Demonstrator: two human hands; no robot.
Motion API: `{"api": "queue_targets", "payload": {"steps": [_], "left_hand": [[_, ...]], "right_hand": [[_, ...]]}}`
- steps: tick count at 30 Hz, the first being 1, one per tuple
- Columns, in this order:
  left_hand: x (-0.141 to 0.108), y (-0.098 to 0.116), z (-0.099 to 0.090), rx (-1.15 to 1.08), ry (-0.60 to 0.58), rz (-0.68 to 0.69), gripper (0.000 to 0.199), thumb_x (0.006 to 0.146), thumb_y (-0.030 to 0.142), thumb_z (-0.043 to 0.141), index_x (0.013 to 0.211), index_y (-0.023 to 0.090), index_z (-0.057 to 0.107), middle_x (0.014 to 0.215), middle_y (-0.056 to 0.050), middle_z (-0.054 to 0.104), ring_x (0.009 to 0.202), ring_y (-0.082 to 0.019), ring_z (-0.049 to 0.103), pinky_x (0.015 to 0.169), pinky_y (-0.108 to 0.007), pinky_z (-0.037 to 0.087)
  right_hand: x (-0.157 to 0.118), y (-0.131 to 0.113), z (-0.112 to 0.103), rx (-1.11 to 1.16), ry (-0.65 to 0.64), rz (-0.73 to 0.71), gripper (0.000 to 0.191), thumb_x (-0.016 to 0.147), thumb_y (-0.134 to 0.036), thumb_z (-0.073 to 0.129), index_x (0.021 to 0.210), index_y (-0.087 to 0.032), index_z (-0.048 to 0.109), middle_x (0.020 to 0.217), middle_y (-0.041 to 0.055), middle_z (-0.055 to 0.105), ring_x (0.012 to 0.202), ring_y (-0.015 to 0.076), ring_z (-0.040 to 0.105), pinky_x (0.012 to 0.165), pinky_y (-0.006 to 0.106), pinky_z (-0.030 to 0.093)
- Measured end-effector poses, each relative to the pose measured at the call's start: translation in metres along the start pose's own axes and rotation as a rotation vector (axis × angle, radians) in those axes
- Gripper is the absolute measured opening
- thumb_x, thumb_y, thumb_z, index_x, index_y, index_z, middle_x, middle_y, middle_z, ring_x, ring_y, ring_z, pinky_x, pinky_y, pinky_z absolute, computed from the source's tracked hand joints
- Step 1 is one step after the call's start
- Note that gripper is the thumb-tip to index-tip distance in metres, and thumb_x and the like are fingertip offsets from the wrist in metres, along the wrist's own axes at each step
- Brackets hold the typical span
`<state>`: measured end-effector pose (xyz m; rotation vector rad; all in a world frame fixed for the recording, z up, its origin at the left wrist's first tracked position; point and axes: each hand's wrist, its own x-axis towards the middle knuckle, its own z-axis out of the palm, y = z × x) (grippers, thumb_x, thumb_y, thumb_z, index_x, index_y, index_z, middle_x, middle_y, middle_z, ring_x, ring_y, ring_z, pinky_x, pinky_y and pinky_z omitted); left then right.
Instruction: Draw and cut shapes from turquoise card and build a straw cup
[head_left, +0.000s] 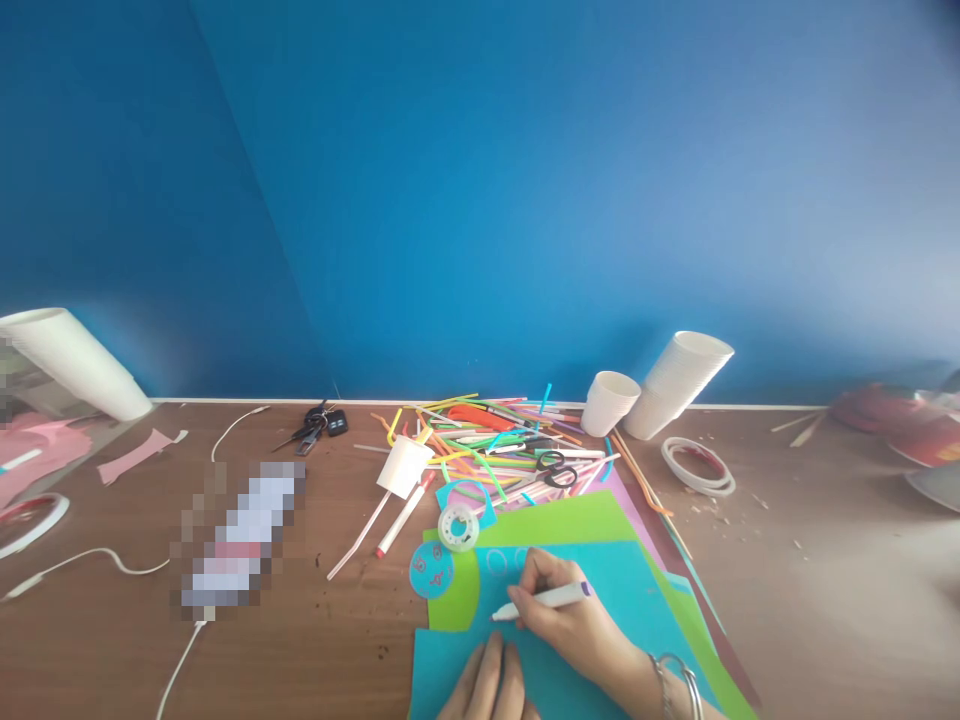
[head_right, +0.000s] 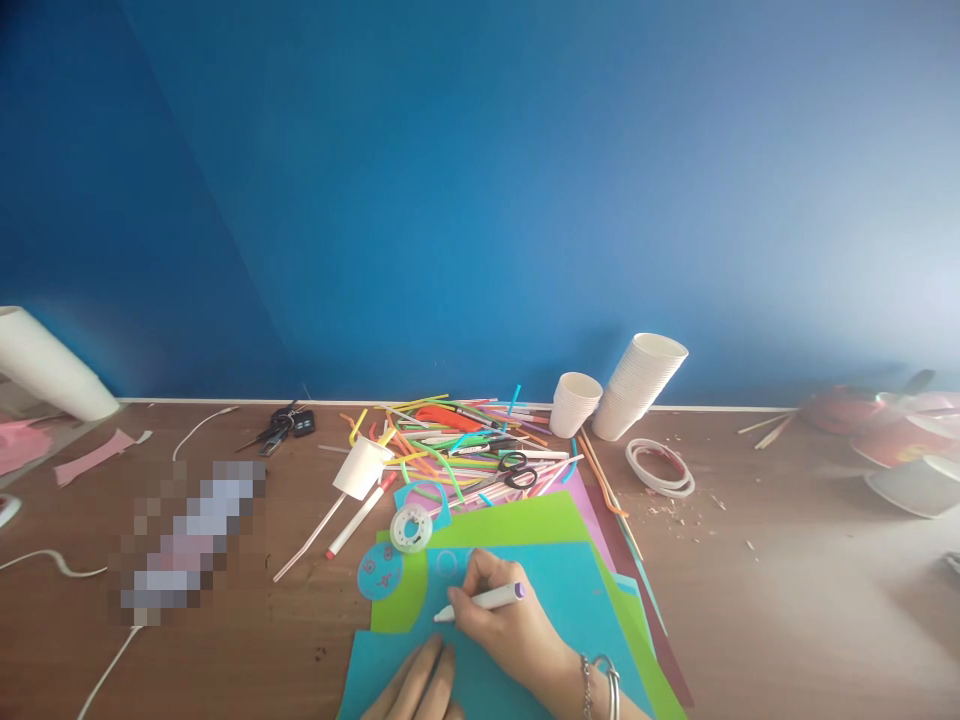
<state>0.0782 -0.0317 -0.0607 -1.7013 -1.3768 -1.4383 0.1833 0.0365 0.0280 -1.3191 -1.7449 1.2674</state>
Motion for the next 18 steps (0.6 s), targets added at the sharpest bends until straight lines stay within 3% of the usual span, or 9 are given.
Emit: {"api": "queue_targets", "payload": {"steps": [3,6,11,13,18], "left_hand": [[0.000,-0.005,0.000,-0.004,-0.054,0.144,0.032,0.080,0.006,0.033,0.076,0.019,0.061,0.070,-0.001,0.068,0.071,-0.013,0.064,0.069,-0.022,0.050],[0.002,-0.008,-0.002,0.005,0.001,0.091,0.034,0.082,0.004,0.030,0.070,0.018,0.059,0.068,-0.001,0.067,0.070,-0.013,0.064,0.071,-0.024,0.050],[0.001,-0.021,-0.010,0.030,-0.193,0.403,0.027,0.086,0.014,0.038,0.068,0.019,0.057,0.078,-0.002,0.068,0.080,-0.014,0.065,0.079,-0.026,0.051],[0.001,-0.022,-0.011,0.031,-0.194,0.397,0.027,0.086,0.015,0.039,0.064,0.020,0.054,0.078,-0.002,0.067,0.080,-0.014,0.065,0.078,-0.026,0.051],[0.004,-0.007,-0.001,0.021,0.011,0.230,0.034,0.086,0.009,0.034,0.056,0.019,0.046,0.070,-0.003,0.065,0.073,-0.016,0.064,0.071,-0.028,0.049]], "right_hand": [[0.000,0.000,0.000,-0.023,-0.005,-0.006,0.021,0.077,-0.025,0.056,0.060,-0.021,0.044,0.051,-0.0036,0.057,0.049,0.0112,0.047,0.048,0.022,0.035],[-0.001,-0.001,0.000,-0.022,-0.009,-0.005,0.022,0.076,-0.024,0.055,0.059,-0.021,0.043,0.052,-0.0033,0.057,0.050,0.0117,0.048,0.048,0.022,0.035],[0.000,0.002,0.001,-0.006,-0.014,0.002,0.023,0.076,-0.024,0.053,0.057,-0.021,0.042,0.049,-0.0045,0.053,0.047,0.0108,0.046,0.047,0.022,0.034],[0.000,0.003,0.001,-0.003,-0.012,0.002,0.023,0.075,-0.023,0.054,0.057,-0.021,0.041,0.049,-0.0051,0.052,0.047,0.0101,0.045,0.046,0.021,0.033],[0.000,0.003,0.002,-0.011,0.000,0.005,0.022,0.075,-0.021,0.054,0.057,-0.021,0.041,0.050,-0.0055,0.051,0.047,0.0095,0.042,0.047,0.021,0.032]]}}
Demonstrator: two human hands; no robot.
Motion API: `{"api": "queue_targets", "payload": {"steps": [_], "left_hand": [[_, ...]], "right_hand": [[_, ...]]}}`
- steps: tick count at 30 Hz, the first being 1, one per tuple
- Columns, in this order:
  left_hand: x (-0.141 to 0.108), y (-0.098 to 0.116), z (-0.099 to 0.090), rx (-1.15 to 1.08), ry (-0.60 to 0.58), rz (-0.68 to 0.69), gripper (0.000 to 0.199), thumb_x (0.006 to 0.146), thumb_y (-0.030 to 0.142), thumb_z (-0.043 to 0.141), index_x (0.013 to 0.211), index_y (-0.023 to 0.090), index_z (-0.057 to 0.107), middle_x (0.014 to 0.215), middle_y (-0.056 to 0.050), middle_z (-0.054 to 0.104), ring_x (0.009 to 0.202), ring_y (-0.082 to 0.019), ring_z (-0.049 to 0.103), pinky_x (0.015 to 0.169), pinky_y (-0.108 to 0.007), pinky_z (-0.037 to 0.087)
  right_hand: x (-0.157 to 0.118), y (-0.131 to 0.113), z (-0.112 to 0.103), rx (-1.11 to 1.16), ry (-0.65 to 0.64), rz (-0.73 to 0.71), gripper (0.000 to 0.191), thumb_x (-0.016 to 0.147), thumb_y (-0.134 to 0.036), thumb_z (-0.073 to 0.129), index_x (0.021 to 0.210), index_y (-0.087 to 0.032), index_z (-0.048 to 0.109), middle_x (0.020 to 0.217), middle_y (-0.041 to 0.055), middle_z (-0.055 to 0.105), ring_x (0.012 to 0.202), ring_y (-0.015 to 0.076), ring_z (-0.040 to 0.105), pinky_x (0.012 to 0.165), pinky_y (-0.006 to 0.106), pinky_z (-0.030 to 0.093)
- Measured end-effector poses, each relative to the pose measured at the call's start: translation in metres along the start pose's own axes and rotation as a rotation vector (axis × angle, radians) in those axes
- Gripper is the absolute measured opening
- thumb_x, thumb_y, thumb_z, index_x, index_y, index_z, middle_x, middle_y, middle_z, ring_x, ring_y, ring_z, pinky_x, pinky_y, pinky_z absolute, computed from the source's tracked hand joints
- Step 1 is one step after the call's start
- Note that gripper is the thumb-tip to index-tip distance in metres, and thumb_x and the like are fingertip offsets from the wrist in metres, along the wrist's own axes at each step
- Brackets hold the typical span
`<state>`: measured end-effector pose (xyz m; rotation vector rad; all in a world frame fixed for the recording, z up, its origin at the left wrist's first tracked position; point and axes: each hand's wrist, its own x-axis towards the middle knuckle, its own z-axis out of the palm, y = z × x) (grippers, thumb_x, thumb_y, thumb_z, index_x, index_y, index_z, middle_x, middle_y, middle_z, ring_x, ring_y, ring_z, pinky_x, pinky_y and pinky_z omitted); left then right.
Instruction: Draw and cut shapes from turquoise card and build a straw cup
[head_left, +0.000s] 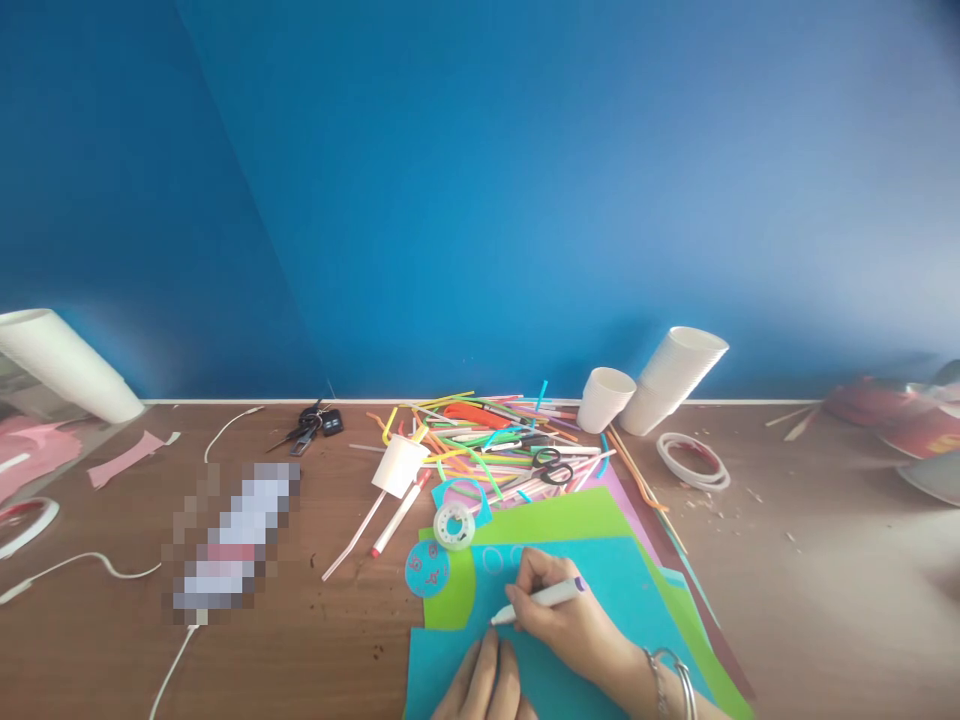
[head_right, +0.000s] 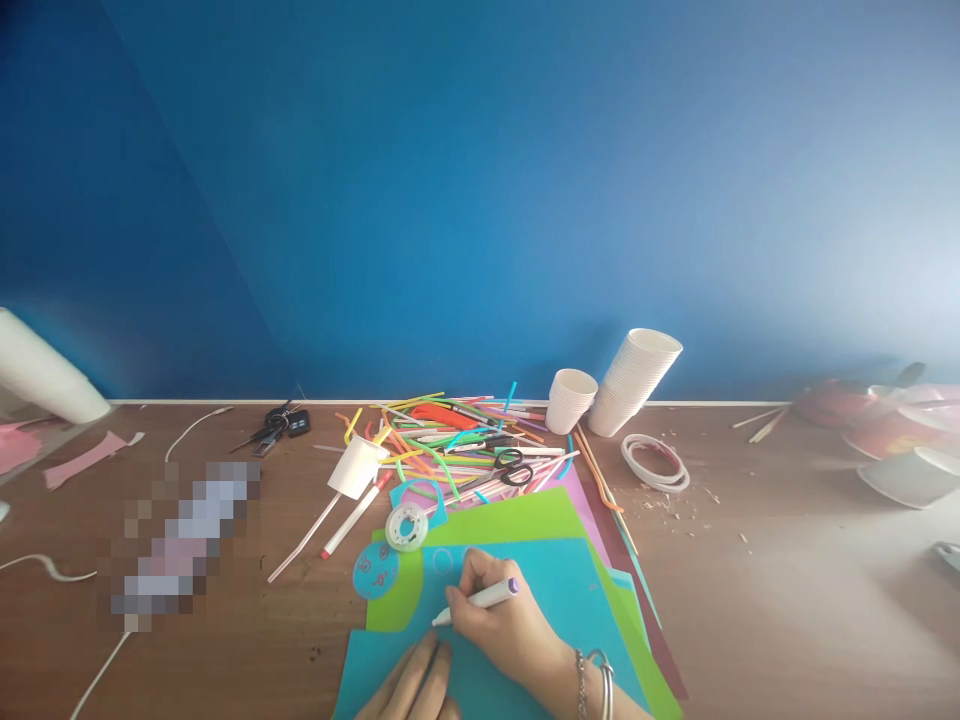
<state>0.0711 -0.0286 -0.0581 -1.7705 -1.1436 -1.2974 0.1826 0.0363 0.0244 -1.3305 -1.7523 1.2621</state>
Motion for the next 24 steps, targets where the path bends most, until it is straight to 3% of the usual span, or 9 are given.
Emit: {"api": "queue_targets", "payload": {"steps": [6,9,13,19,24], "left_hand": [[0.001,0.005,0.002,-0.013,-0.008,-0.101,0.033,0.085,0.008,0.031,0.064,0.020,0.054,0.068,-0.001,0.065,0.072,-0.015,0.064,0.070,-0.026,0.049],[0.006,-0.003,-0.005,-0.001,-0.029,-0.031,0.035,0.085,0.006,0.030,0.057,0.019,0.048,0.069,0.000,0.066,0.071,-0.014,0.065,0.070,-0.026,0.049],[0.012,-0.012,-0.014,-0.032,-0.194,0.157,0.032,0.085,0.007,0.035,0.057,0.018,0.047,0.075,-0.001,0.067,0.077,-0.015,0.066,0.074,-0.025,0.048],[0.014,-0.009,-0.013,-0.018,-0.115,0.063,0.034,0.085,0.007,0.034,0.056,0.019,0.047,0.072,-0.003,0.066,0.076,-0.016,0.064,0.072,-0.028,0.047],[0.028,-0.017,-0.022,-0.047,-0.243,0.188,0.035,0.085,0.004,0.033,0.058,0.018,0.050,0.075,-0.002,0.067,0.078,-0.014,0.064,0.074,-0.025,0.047]], "right_hand": [[-0.001,-0.006,0.000,0.016,0.024,0.012,0.023,0.075,-0.024,0.056,0.056,-0.021,0.043,0.049,-0.0062,0.049,0.049,0.0100,0.041,0.048,0.021,0.034],[-0.001,-0.008,-0.001,0.027,0.023,0.012,0.023,0.076,-0.025,0.056,0.058,-0.021,0.043,0.050,-0.0056,0.051,0.050,0.0104,0.042,0.049,0.022,0.034],[-0.001,-0.007,0.000,0.022,0.031,0.017,0.022,0.077,-0.026,0.057,0.060,-0.020,0.044,0.051,-0.0061,0.050,0.050,0.0101,0.040,0.049,0.022,0.032],[0.000,-0.008,0.000,-0.005,0.066,0.016,0.022,0.077,-0.029,0.057,0.061,-0.020,0.046,0.054,-0.0061,0.050,0.052,0.0106,0.040,0.049,0.022,0.032],[0.001,-0.007,0.001,-0.015,0.092,0.010,0.024,0.079,-0.032,0.057,0.062,-0.021,0.044,0.054,-0.0068,0.045,0.052,0.0106,0.038,0.050,0.022,0.032]]}}
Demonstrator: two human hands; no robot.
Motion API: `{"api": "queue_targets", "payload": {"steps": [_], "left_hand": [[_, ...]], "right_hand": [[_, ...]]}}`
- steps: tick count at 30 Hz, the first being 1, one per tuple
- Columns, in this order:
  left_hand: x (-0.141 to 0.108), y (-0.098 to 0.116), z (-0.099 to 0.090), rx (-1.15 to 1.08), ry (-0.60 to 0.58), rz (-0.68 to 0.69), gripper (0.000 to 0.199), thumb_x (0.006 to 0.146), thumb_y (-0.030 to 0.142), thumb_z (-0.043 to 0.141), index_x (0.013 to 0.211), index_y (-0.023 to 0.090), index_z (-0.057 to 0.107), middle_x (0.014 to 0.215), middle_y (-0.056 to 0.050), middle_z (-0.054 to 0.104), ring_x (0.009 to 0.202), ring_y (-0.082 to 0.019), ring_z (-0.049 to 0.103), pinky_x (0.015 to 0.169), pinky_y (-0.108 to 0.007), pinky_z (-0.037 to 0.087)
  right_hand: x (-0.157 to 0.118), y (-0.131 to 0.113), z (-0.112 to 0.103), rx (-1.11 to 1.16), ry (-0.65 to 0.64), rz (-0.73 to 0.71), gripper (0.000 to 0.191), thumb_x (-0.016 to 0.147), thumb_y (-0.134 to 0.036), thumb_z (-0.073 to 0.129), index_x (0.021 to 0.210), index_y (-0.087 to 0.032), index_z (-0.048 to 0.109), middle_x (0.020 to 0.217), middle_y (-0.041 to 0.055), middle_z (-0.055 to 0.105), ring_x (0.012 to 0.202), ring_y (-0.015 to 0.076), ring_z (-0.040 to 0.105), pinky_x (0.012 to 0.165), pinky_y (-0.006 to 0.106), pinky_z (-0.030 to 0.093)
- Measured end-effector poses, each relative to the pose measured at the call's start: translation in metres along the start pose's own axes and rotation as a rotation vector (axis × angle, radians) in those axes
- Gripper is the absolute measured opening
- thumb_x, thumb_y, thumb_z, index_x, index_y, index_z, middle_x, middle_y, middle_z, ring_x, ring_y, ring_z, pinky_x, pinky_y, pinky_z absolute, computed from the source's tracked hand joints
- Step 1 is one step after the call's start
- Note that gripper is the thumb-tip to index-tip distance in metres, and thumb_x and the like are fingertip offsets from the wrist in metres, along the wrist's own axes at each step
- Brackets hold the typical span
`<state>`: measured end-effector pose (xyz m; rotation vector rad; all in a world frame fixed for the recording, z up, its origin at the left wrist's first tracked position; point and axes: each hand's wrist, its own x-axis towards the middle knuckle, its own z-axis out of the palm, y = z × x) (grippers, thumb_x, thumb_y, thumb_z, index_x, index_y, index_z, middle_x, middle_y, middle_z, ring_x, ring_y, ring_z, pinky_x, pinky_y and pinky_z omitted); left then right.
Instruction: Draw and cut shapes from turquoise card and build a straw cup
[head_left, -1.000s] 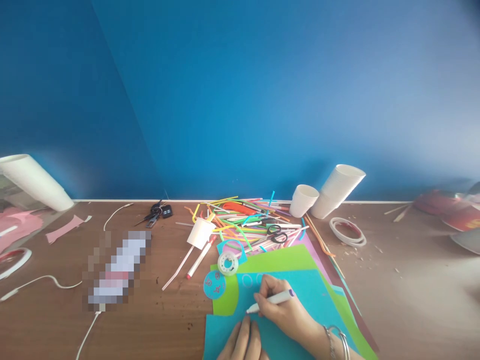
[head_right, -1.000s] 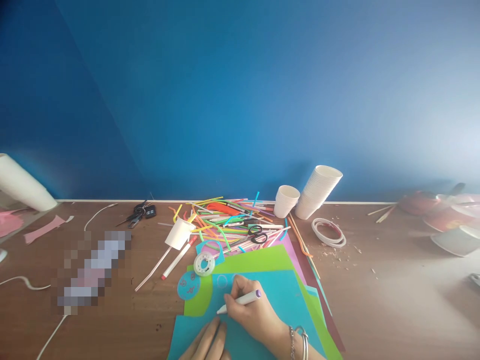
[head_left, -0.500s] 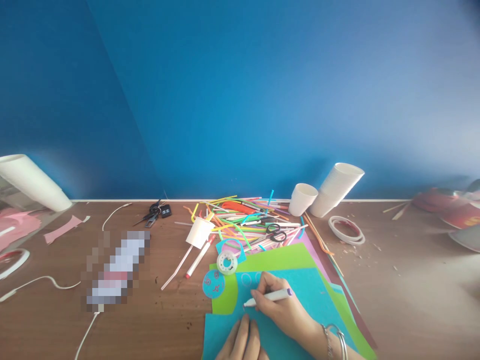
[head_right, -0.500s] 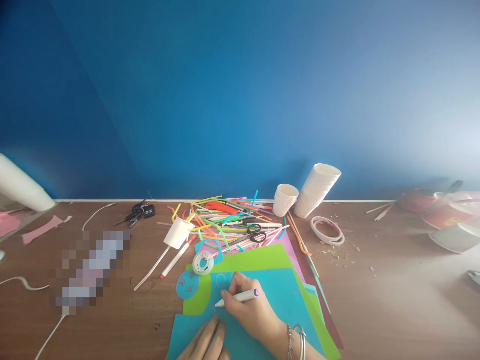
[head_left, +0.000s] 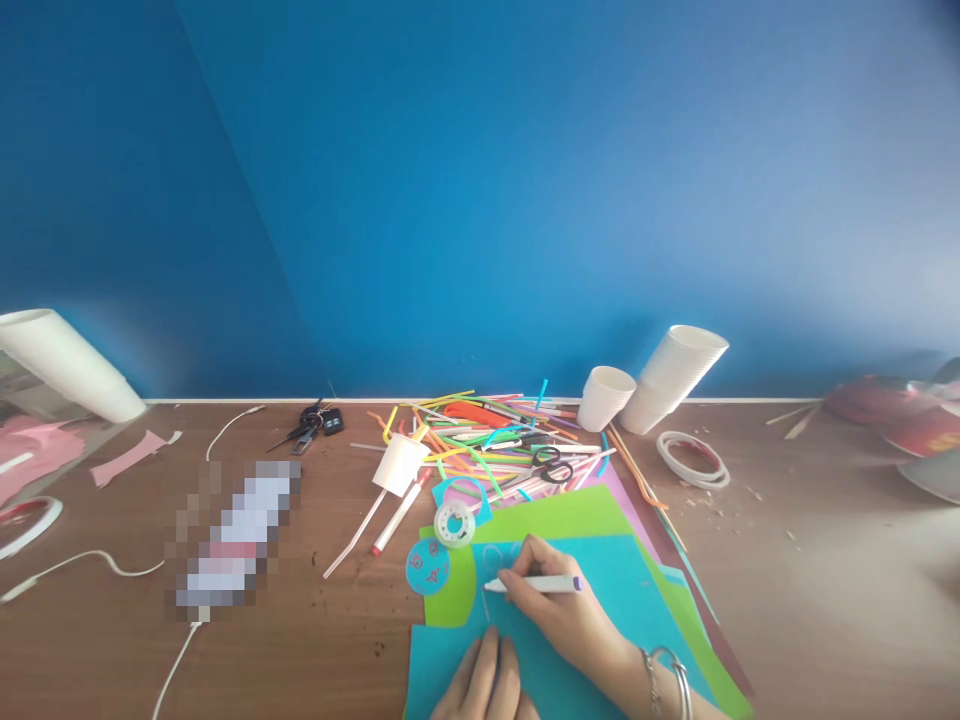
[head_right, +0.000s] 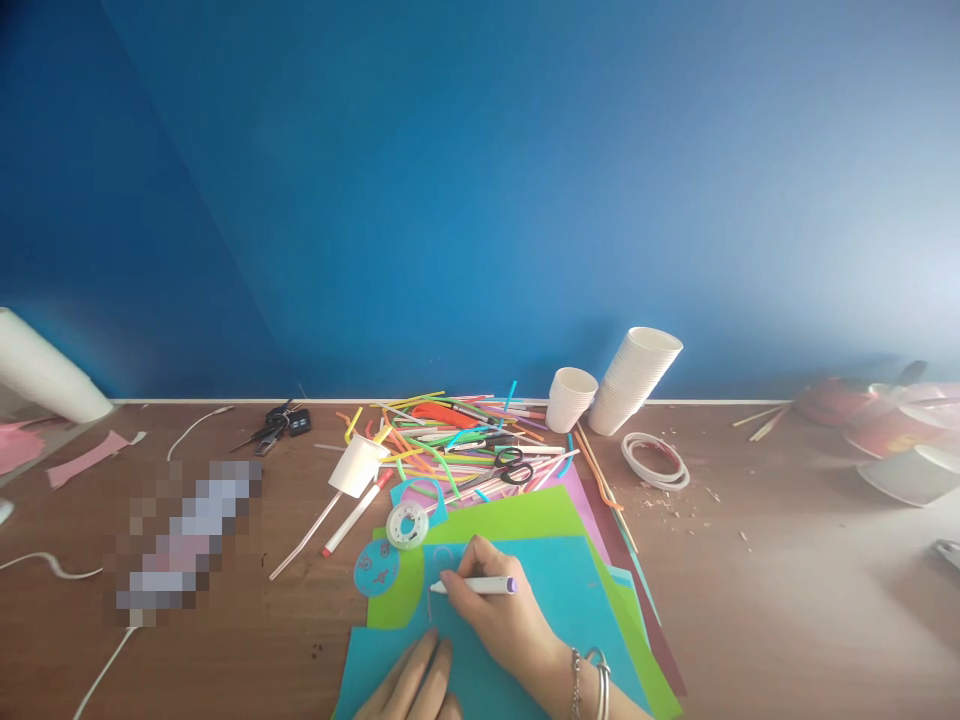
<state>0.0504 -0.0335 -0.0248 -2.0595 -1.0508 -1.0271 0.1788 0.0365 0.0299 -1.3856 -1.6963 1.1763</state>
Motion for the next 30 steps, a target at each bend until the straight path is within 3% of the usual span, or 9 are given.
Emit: {"api": "queue_targets", "payload": {"steps": [6,10,15,30], "left_hand": [[0.0044,-0.0011,-0.0018,0.003,0.005,-0.002,0.036,0.086,0.004,0.032,0.059,0.018,0.050,0.074,-0.001,0.068,0.076,-0.014,0.065,0.072,-0.024,0.048],[0.0056,0.0018,0.0009,0.017,0.104,-0.087,0.037,0.088,0.006,0.032,0.056,0.018,0.046,0.070,-0.001,0.067,0.072,-0.014,0.065,0.070,-0.025,0.049],[0.0071,-0.0016,-0.0035,-0.005,0.007,-0.005,0.036,0.086,0.003,0.032,0.058,0.019,0.049,0.074,-0.001,0.067,0.075,-0.013,0.065,0.073,-0.024,0.048],[0.0104,-0.0042,-0.0057,0.013,0.022,0.017,0.040,0.086,0.002,0.026,0.058,0.018,0.047,0.070,-0.002,0.067,0.073,-0.013,0.065,0.072,-0.025,0.047]], "right_hand": [[-0.0002,-0.0003,0.0001,-0.012,0.010,-0.006,0.025,0.081,-0.033,0.055,0.064,-0.021,0.042,0.055,-0.0074,0.041,0.053,0.0108,0.035,0.051,0.023,0.032],[0.0001,-0.0010,0.0001,-0.006,0.025,-0.006,0.025,0.081,-0.034,0.055,0.064,-0.021,0.042,0.055,-0.0074,0.041,0.054,0.0109,0.035,0.051,0.023,0.032],[0.0003,0.0028,0.0008,0.014,0.045,-0.002,0.026,0.083,-0.035,0.054,0.065,-0.022,0.041,0.054,-0.0077,0.039,0.052,0.0108,0.033,0.049,0.023,0.030],[-0.0008,0.0076,0.0004,-0.040,0.051,-0.039,0.023,0.081,-0.026,0.050,0.063,-0.022,0.037,0.053,-0.0074,0.039,0.051,0.0104,0.035,0.049,0.023,0.030]]}}
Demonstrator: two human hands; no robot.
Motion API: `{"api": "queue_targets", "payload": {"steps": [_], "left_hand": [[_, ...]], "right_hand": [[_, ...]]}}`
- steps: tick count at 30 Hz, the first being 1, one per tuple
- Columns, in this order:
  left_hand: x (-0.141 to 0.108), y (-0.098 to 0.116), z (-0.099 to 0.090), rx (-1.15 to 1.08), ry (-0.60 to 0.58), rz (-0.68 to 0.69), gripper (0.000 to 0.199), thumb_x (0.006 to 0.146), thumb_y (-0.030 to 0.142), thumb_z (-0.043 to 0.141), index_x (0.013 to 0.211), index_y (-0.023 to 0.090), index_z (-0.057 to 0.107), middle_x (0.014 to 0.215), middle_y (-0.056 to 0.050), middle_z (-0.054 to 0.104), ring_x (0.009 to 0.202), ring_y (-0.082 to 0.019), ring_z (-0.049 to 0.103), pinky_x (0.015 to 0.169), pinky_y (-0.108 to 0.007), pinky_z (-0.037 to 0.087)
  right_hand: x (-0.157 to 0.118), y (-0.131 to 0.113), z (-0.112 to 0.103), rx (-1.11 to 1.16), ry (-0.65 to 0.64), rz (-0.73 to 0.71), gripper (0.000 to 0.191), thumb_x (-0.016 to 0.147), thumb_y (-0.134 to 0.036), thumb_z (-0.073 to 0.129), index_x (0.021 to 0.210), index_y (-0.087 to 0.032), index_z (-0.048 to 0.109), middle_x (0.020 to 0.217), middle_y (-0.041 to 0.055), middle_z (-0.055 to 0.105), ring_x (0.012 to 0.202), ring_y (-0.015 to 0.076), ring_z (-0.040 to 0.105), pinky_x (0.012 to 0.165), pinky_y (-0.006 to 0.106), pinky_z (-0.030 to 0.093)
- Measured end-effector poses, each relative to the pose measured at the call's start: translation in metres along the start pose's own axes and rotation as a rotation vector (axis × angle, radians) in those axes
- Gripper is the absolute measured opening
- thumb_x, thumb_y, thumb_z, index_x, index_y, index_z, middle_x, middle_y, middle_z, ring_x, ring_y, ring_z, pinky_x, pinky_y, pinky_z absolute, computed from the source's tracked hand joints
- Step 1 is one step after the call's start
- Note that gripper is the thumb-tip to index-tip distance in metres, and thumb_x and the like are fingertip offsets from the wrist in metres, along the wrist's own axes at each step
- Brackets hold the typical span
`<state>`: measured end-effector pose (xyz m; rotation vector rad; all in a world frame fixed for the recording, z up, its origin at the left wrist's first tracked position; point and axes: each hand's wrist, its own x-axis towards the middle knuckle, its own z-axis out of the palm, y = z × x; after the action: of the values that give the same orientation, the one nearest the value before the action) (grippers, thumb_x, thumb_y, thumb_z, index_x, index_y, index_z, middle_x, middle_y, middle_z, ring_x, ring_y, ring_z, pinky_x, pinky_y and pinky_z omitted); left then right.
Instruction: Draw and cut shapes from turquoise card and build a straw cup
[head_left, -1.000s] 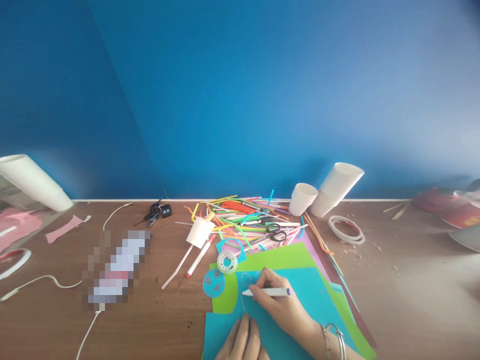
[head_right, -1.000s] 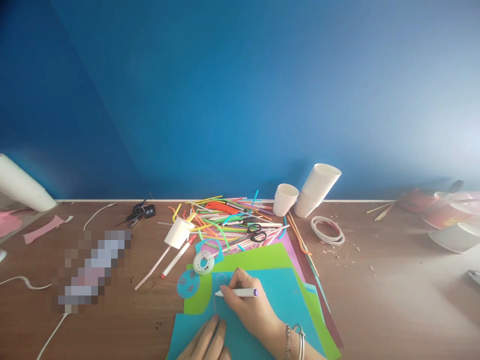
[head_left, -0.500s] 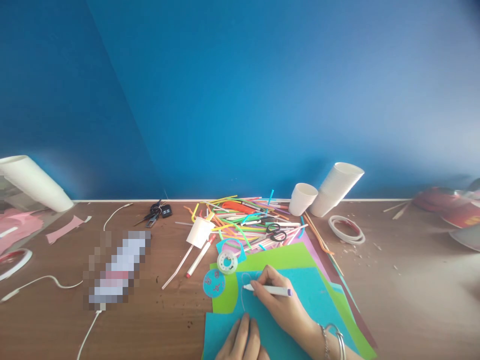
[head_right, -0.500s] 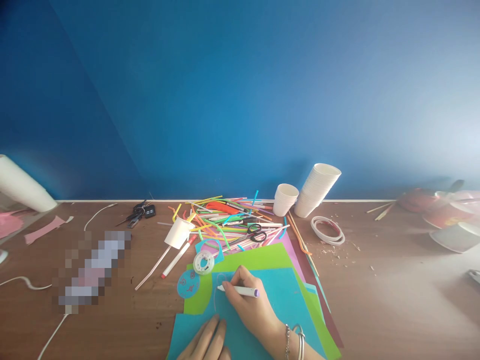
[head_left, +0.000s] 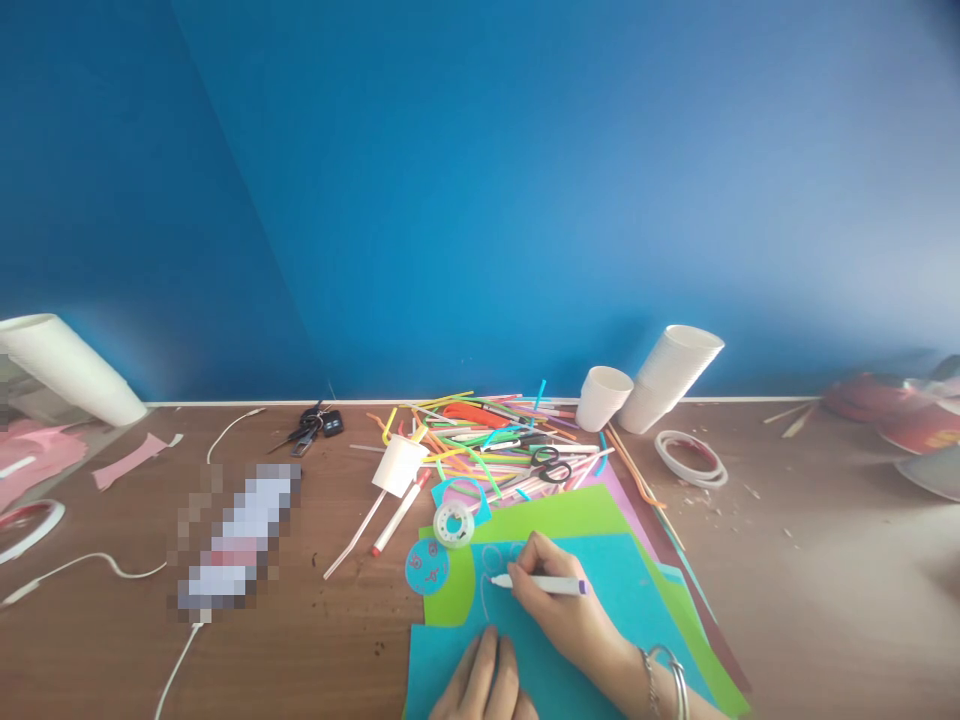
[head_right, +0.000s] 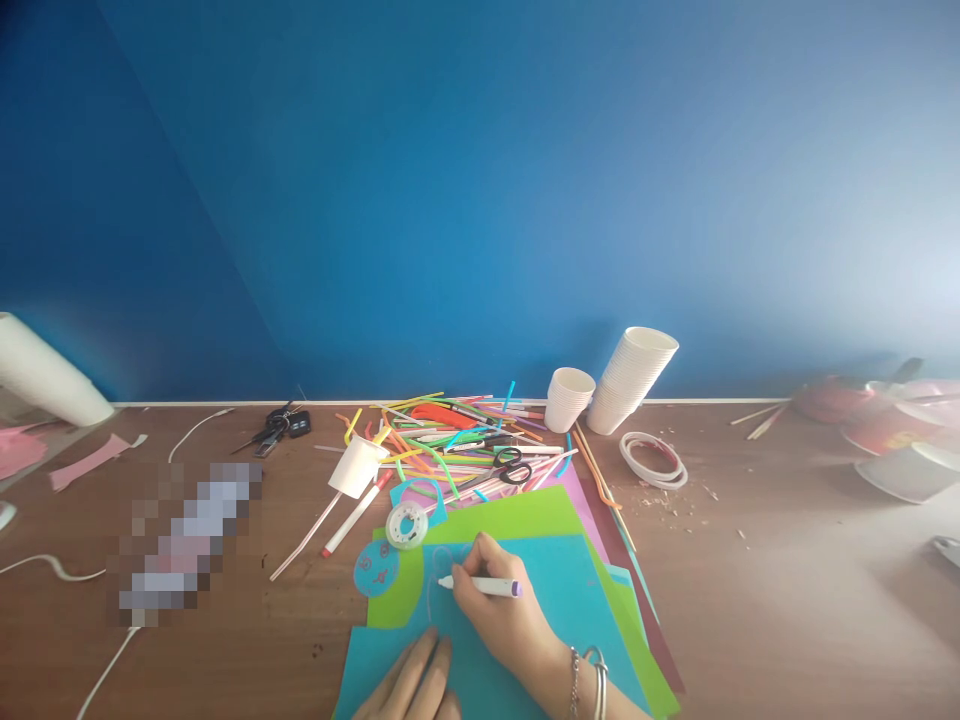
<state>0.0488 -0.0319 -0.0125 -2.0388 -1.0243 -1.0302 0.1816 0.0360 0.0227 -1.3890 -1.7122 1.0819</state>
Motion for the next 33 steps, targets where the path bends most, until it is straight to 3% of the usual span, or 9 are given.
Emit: {"api": "queue_targets", "payload": {"steps": [29,33], "left_hand": [[0.0023,-0.0021,-0.0029,0.010,-0.020,0.026,0.039,0.086,0.001,0.025,0.060,0.018,0.048,0.069,-0.002,0.069,0.070,-0.014,0.067,0.070,-0.025,0.050],[0.0036,-0.0030,-0.0019,0.012,-0.003,0.027,0.040,0.086,0.001,0.025,0.058,0.018,0.047,0.066,-0.001,0.070,0.066,-0.014,0.068,0.066,-0.024,0.050]], "right_hand": [[-0.0029,-0.0052,-0.0029,0.028,-0.064,0.012,0.020,0.066,-0.017,0.047,0.053,-0.023,0.033,0.047,-0.0067,0.038,0.047,0.0094,0.033,0.044,0.022,0.027],[0.0009,-0.0069,-0.0045,0.144,-0.089,0.056,0.018,0.067,-0.020,0.049,0.054,-0.022,0.038,0.046,-0.0064,0.044,0.045,0.0099,0.041,0.045,0.022,0.031]]}}
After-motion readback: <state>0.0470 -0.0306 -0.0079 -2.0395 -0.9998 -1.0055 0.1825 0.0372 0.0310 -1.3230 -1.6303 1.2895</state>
